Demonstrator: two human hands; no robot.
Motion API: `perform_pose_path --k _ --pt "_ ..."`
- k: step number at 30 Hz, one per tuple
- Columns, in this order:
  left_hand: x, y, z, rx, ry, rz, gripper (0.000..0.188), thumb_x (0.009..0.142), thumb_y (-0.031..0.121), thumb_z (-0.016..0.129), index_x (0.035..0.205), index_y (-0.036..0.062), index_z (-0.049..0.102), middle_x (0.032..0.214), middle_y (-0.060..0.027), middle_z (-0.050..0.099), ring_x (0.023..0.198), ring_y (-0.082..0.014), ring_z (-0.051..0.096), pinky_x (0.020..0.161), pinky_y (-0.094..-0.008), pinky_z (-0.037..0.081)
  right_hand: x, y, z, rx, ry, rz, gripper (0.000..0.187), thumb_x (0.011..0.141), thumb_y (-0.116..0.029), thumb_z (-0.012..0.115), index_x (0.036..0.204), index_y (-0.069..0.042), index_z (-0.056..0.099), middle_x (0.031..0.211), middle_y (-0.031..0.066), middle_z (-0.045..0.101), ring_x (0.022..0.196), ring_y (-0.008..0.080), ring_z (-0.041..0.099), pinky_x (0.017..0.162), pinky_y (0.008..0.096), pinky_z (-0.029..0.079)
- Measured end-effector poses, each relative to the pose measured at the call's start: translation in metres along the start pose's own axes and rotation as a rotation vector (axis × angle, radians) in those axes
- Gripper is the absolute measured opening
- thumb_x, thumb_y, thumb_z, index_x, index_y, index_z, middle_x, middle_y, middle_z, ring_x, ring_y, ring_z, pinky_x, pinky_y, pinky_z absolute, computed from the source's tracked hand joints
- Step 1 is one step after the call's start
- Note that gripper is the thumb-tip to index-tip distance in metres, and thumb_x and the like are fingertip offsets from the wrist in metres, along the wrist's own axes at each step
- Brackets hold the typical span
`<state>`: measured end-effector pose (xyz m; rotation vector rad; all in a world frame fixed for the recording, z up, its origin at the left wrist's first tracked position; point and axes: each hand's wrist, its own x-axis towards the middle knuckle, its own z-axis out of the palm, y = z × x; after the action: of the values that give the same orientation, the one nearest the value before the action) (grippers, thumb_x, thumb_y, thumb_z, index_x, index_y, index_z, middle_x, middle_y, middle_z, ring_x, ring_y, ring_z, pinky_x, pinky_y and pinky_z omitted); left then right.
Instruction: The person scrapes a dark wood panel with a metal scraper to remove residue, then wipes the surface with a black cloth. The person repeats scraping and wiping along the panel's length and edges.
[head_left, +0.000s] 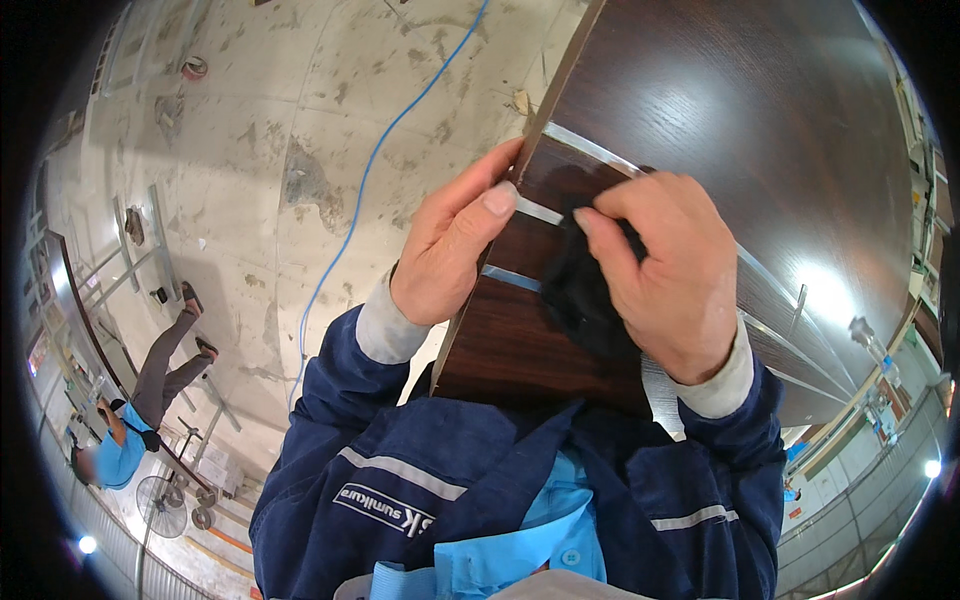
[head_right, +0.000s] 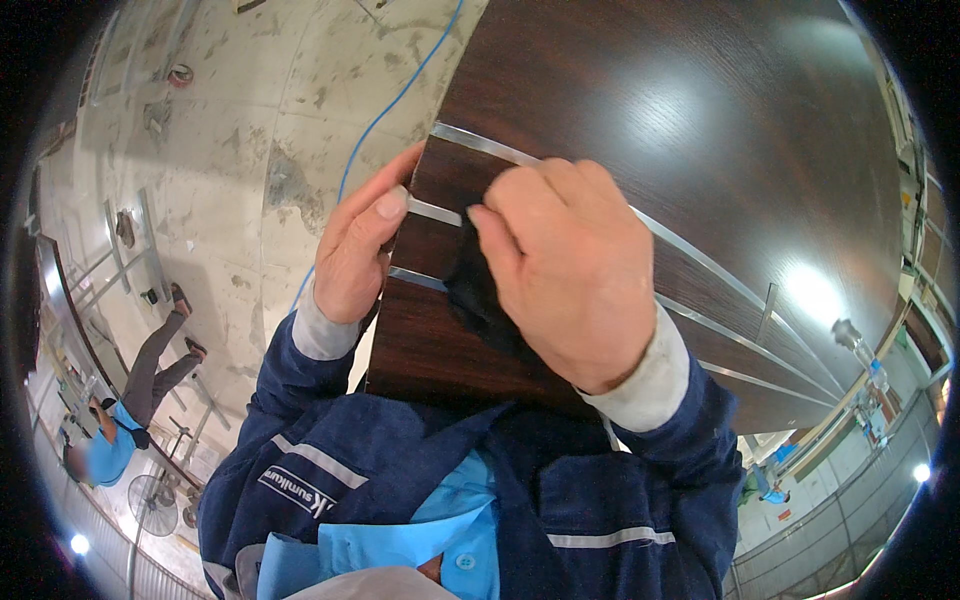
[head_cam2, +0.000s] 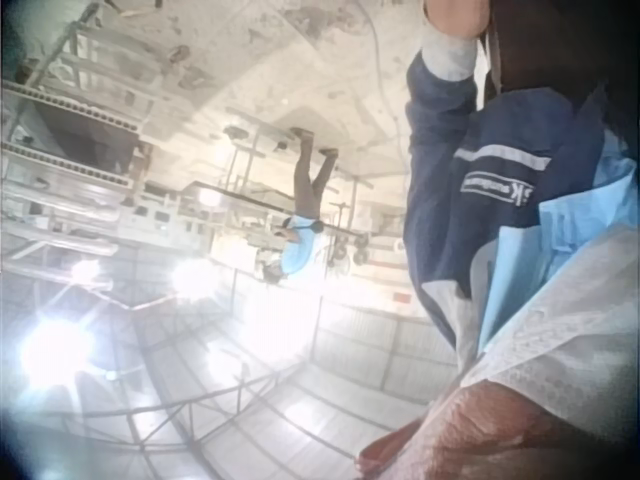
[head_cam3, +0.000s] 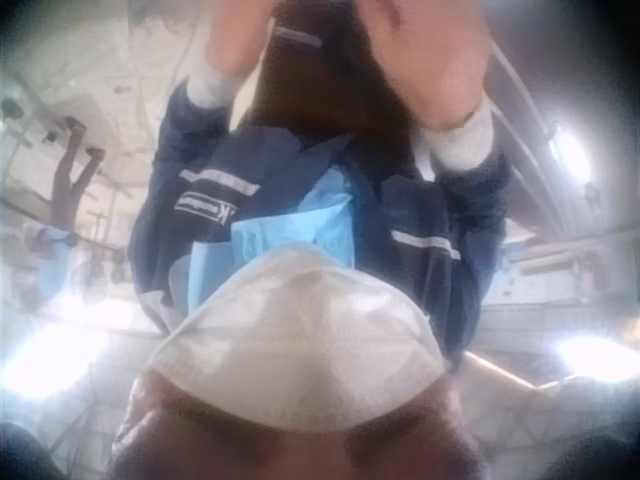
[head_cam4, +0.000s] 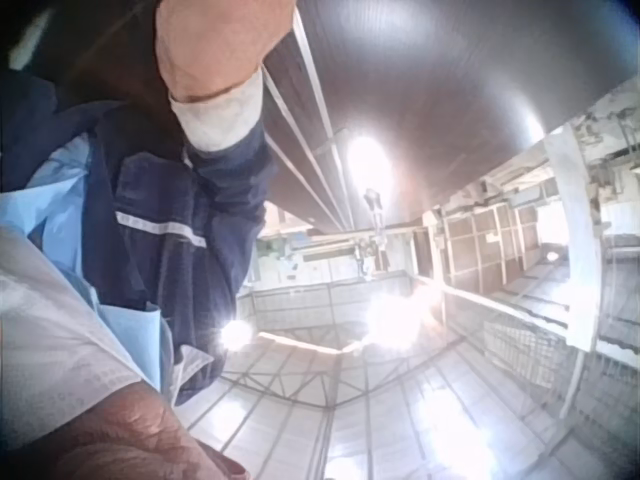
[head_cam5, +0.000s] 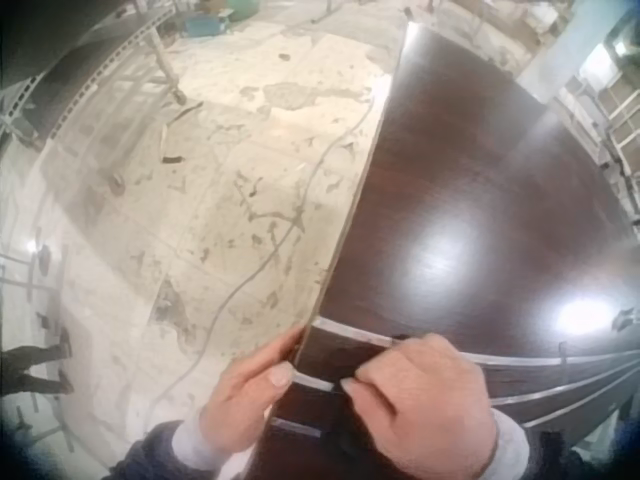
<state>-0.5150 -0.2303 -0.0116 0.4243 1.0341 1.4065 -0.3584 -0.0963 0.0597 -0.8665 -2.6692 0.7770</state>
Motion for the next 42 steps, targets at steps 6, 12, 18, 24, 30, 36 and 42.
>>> perform_pose_path --k 6,12,18,24,30,36,42 --pt "-0.01 -0.014 0.005 0.037 0.073 -0.015 0.076 0.118 0.053 0.023 0.164 -0.0055 0.037 0.16 -0.0181 0.051 0.149 -0.0269 0.049 0.125 -0.0401 0.036 0.01 -0.008 0.026 0.029 0.053 -0.118 0.012 0.085 -0.016 0.075 0.092 -0.01 0.068 0.089 0.0092 0.067 0.087 0.0329 0.065 0.075 0.0453 0.054" --pt "-0.003 -0.014 0.007 0.224 0.09 -0.055 0.053 0.114 0.031 0.059 0.151 -0.0063 0.056 0.135 -0.0099 0.068 0.12 -0.0154 0.064 0.105 -0.0291 0.05 -0.068 0.03 0.009 -0.066 0.294 -0.07 0.01 0.083 -0.014 0.078 0.088 -0.011 0.07 0.09 0.0089 0.066 0.087 0.03 0.063 0.078 0.0397 0.053" --pt "0.003 -0.001 0.005 0.554 0.182 -0.106 0.057 0.115 0.037 0.053 0.152 -0.0056 0.054 0.141 -0.0148 0.066 0.12 -0.018 0.066 0.104 -0.0268 0.051 -0.157 0.074 -0.048 -0.233 0.448 0.41 0.015 0.088 -0.016 0.08 0.087 -0.009 0.067 0.087 0.0104 0.064 0.087 0.0327 0.062 0.077 0.0455 0.052" --pt "0.001 0.016 0.035 1.247 0.117 0.298 0.063 0.115 0.036 0.053 0.163 -0.0021 0.038 0.166 -0.0264 0.042 0.151 -0.0336 0.046 0.121 -0.0405 0.041 -0.184 0.084 -0.019 -0.276 0.588 0.324 0.018 0.091 -0.017 0.077 0.084 -0.009 0.062 0.084 0.0108 0.062 0.085 0.0339 0.062 0.077 0.046 0.052" --pt "-0.036 0.0 0.096 1.888 -0.223 0.487 0.087 0.101 0.052 0.066 0.163 -0.0027 0.037 0.17 -0.0287 0.035 0.161 -0.0439 0.028 0.132 -0.0542 0.019 -0.294 0.14 -0.074 -0.204 0.675 0.656 0.018 0.095 -0.021 0.076 0.084 -0.008 0.068 0.086 0.0136 0.067 0.084 0.0356 0.066 0.075 0.0479 0.053" --pt "-0.024 -0.054 0.153 2.034 -0.462 0.627 0.113 0.096 0.086 0.045 0.165 -0.0034 0.033 0.173 -0.0295 0.028 0.164 -0.0436 0.019 0.134 -0.055 0.01 -0.3 0.114 -0.057 -0.312 0.705 0.403 0.015 0.095 -0.018 0.072 0.084 -0.01 0.066 0.083 0.0127 0.062 0.079 0.0358 0.061 0.072 0.0495 0.049" --pt "-0.025 -0.079 0.203 2.07 -0.58 0.579 0.119 0.092 0.089 0.046 0.166 -0.0031 0.032 0.174 -0.0289 0.026 0.165 -0.0426 0.017 0.134 -0.0555 0.01 -0.401 0.193 -0.113 -0.333 0.764 0.827 0.017 0.097 -0.019 0.072 0.086 -0.008 0.067 0.084 0.0138 0.065 0.084 0.0392 0.062 0.075 0.0515 0.049"
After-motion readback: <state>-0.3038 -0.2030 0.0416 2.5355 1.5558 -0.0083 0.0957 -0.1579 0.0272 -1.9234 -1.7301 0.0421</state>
